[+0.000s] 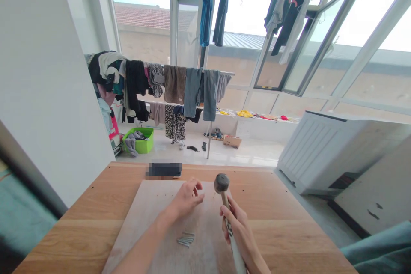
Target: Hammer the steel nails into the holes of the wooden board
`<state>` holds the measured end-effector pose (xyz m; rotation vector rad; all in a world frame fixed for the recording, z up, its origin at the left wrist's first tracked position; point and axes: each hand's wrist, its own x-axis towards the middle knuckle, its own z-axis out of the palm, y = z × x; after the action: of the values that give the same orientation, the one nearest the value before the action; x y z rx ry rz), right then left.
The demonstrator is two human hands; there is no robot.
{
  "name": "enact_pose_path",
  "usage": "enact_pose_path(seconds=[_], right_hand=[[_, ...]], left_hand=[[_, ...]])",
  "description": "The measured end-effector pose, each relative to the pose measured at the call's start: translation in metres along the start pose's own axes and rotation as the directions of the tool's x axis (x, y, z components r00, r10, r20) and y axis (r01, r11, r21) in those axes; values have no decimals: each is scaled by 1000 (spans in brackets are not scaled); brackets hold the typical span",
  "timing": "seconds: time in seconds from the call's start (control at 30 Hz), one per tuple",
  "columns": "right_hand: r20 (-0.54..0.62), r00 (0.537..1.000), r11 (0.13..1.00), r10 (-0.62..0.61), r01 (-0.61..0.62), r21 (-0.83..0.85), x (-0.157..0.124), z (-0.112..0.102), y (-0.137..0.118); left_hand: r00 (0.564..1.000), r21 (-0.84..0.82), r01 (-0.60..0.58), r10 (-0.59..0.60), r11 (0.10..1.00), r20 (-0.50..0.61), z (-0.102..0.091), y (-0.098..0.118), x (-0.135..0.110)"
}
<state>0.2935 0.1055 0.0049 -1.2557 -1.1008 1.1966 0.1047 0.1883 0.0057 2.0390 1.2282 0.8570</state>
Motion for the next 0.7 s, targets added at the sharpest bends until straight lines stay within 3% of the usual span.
enact_pose_path(seconds=[0.07,0.13,0.23,0.47,0.57,0.7], right_hand=[[-30,999,1000,23,-24,-20,4,-3,3],[-47,998,999,39,-40,-32,7,-5,6],[-62,997,998,35,-37,-42,11,-7,9],[-58,998,997,18,-21,-69,15,-6,19],[-60,998,997,11,-16,-75,14,-5,19],[-58,998,998,13,-17,-68,13,-6,16]], left_hand=[[985,151,-8,-19,989,174,-19,11,-10],[927,298,-39,-76,954,367,-35,24,-23],[856,431,-62,-174,900,486,-47,40,-44],[850,464,-111,-158,879,503,-34,49,-61],[894,380,-118,-69,917,443,-32,37,-56],[972,108,-39,13,993,234,-31,9,-35]])
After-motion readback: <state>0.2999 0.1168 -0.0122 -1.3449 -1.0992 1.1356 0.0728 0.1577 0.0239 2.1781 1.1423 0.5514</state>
